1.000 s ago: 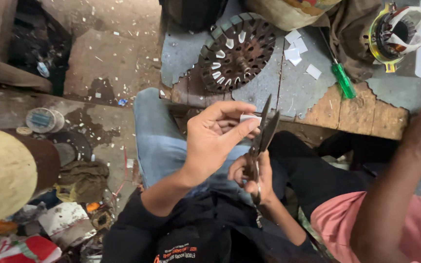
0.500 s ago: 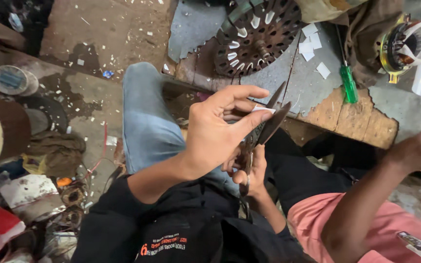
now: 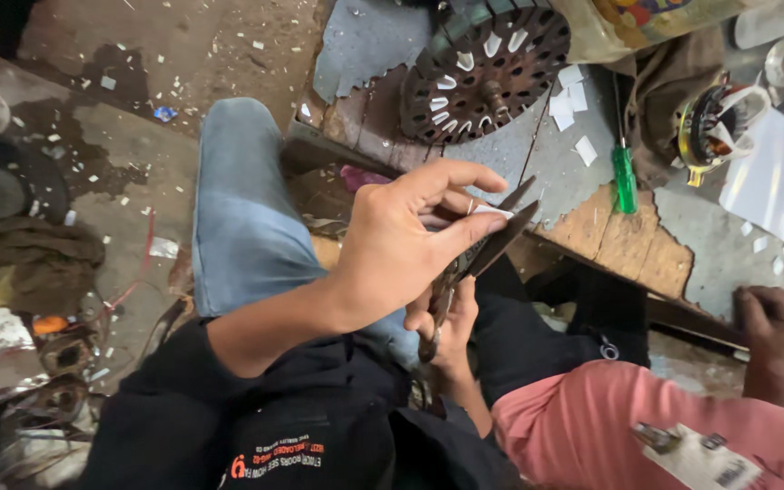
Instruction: The person cuts small white paper pieces with scissors and inserts them into slots on a circular motor stator. They repeat this process multiple times, handling the stator and paper pieces by hand.
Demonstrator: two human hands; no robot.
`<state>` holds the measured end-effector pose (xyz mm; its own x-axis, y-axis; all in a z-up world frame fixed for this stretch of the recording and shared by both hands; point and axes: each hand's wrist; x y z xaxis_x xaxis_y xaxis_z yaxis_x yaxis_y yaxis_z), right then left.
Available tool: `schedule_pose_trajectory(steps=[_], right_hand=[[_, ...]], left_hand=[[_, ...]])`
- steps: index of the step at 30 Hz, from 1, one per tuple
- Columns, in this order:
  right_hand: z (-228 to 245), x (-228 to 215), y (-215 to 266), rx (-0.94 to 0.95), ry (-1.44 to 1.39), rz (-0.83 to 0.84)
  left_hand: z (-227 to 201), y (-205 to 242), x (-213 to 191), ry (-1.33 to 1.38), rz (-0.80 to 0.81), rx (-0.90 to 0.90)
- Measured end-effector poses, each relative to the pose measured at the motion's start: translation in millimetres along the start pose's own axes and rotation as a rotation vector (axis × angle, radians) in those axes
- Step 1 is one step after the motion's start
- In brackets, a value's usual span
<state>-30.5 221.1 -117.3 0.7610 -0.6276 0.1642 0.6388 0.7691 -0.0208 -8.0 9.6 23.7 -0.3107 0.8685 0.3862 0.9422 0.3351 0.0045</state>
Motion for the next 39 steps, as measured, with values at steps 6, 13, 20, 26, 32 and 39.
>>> schedule_pose_trajectory(steps=[6, 13, 20, 26, 32, 39], right_hand=[[1.1, -5.1, -1.6, 0.014, 0.214, -0.027], [-3.9, -3.5, -3.7, 0.036, 0.077, -0.055], [76.1, -23.6, -32.5, 0.024, 0.412, -0.178], [171.6, -63.3, -65.5, 0.114, 1.357, -0.547], [209.6, -104.1, -94.2, 0.439, 1.389, -0.475], [212.5, -74.8, -93.7, -0.051, 1.412, -0.361]], left_hand=[[4.8, -1.8, -2.2, -0.021, 0.024, 0.086], [10.0, 0.8, -5.2, 0.034, 0.031, 0.081], [0.6, -4.0, -15.3, -0.076, 0.037, 0.103], [14.2, -2.8, -18.0, 0.040, 0.149, 0.097], [23.3, 4.5, -17.6, -0.161, 0.253, 0.203], [42.7, 7.1, -12.0, 0.410, 0.330, 0.050]])
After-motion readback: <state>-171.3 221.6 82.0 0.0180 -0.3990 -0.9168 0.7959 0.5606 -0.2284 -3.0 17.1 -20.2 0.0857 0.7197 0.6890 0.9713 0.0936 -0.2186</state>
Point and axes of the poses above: each hand's wrist, its own y-axis away from the middle knuckle, its own x-axis out of the palm, z = x × y, and after that the axes turned 11 degrees about z, right-handed
